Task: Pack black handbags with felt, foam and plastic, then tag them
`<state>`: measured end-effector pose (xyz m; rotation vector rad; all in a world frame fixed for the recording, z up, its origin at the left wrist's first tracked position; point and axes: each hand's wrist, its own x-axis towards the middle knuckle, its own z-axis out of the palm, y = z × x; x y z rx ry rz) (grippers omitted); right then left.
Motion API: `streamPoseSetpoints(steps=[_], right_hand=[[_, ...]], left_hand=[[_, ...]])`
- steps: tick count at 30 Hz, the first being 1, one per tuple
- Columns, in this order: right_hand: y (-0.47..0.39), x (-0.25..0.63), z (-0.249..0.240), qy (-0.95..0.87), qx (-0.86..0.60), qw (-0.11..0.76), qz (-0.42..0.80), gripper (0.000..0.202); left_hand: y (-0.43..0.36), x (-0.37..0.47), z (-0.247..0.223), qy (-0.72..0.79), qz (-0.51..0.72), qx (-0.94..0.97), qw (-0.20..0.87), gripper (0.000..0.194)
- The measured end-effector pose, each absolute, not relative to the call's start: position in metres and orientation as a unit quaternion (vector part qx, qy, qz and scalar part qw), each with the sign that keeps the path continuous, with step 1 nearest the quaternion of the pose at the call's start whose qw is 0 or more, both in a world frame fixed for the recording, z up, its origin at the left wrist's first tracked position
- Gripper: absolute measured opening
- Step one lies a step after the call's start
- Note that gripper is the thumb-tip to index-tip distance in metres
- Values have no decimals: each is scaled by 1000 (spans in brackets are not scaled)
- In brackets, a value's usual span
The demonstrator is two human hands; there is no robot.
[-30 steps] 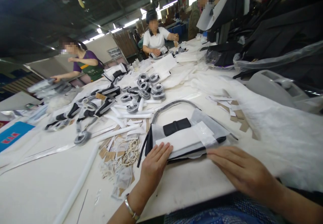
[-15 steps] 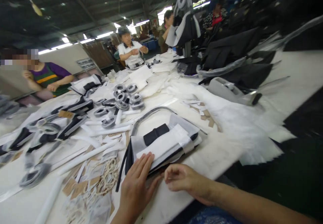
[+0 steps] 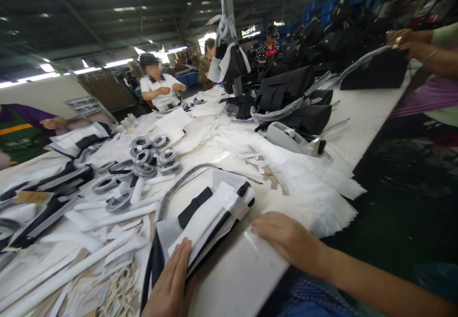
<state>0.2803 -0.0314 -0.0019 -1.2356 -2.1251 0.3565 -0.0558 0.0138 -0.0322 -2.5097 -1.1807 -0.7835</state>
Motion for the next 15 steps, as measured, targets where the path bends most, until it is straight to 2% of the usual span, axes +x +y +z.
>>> streamPoseSetpoints(steps=[4, 7, 11, 15], right_hand=[[-32, 372, -18, -766, -602, 212, -80, 31], [-31, 404, -27, -763, -612, 173, -117, 28], [-20, 403, -18, -773, -593, 202, -102, 27], [-11, 371, -1, -771, -571, 274, -67, 26]], left_hand=[[11, -50, -25, -491, -303, -808, 120, 71], [11, -46, -26, -507, -301, -799, 118, 72], [12, -41, -28, -489, -307, -805, 134, 73], [13, -37, -25, -471, -316, -811, 141, 73]])
